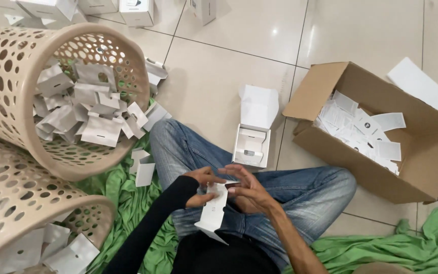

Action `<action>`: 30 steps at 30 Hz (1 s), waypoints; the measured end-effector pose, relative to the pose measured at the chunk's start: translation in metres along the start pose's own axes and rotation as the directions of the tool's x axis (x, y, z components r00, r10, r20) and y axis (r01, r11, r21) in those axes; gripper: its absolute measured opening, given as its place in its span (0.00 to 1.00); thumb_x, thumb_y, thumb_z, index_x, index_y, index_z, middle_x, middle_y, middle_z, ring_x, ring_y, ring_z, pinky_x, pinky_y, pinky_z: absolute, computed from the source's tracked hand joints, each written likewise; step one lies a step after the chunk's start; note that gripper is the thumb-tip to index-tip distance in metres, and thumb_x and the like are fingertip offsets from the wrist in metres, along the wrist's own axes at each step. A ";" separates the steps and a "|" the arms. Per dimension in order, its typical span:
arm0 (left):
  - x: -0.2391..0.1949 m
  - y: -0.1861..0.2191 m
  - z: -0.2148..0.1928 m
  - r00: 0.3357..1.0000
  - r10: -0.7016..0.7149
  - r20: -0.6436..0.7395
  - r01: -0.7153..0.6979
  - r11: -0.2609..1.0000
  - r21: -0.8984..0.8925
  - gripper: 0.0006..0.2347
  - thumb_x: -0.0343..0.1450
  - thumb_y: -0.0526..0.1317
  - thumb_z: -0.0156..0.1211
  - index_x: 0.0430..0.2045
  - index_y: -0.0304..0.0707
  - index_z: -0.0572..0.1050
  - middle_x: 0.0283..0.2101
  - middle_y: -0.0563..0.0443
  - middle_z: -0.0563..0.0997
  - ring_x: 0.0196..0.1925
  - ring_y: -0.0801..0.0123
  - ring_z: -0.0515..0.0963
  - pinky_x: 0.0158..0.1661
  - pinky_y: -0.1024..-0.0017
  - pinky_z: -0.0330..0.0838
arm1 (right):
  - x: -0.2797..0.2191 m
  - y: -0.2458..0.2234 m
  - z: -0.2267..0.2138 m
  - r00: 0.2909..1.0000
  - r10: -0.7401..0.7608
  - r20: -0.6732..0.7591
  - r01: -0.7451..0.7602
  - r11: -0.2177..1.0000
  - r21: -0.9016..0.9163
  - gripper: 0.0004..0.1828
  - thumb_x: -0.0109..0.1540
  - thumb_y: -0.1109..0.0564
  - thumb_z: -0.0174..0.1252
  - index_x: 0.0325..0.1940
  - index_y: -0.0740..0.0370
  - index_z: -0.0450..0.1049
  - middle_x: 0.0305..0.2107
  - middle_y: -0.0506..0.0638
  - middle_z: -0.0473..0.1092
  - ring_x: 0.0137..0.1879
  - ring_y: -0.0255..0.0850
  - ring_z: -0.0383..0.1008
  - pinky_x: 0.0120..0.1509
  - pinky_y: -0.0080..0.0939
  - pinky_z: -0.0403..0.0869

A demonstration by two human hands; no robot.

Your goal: The person sits on the floor and repeatedly packs small white paper inserts into small white product boxes. They take the inserts from a large cardboard box and place them into the small boxes, then close the boxes and set them aside.

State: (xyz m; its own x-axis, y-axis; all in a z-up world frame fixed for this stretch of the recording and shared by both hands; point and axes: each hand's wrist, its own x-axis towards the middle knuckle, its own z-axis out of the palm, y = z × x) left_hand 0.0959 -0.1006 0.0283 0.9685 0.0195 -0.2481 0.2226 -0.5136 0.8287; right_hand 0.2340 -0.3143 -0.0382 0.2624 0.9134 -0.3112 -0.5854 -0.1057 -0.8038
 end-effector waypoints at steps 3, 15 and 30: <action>0.005 -0.012 -0.002 0.744 0.661 -0.095 -0.664 0.747 0.000 0.20 0.65 0.41 0.67 0.51 0.35 0.77 0.46 0.36 0.75 0.47 0.50 0.77 0.41 0.61 0.73 | 0.001 0.031 -0.018 0.995 -0.033 0.089 0.051 0.976 -0.210 0.39 0.61 0.54 0.61 0.75 0.55 0.56 0.71 0.55 0.58 0.75 0.46 0.59 0.74 0.57 0.66; 0.004 -0.044 0.070 0.977 -0.199 -0.080 0.165 0.937 -0.307 0.34 0.67 0.38 0.65 0.71 0.50 0.59 0.28 0.51 0.75 0.26 0.71 0.76 0.29 0.74 0.74 | -0.087 0.010 -0.011 0.963 0.050 -0.264 -0.208 0.757 -0.619 0.48 0.50 0.35 0.71 0.70 0.52 0.66 0.67 0.55 0.65 0.72 0.53 0.65 0.73 0.56 0.64; 0.095 -0.070 0.034 0.993 0.102 0.053 -0.065 0.877 -0.477 0.38 0.60 0.39 0.79 0.66 0.39 0.65 0.60 0.45 0.75 0.53 0.65 0.81 0.49 0.67 0.82 | -0.075 -0.075 -0.058 0.932 -0.288 -0.219 0.005 0.615 -0.788 0.50 0.51 0.58 0.70 0.76 0.53 0.58 0.67 0.56 0.64 0.69 0.50 0.68 0.71 0.51 0.68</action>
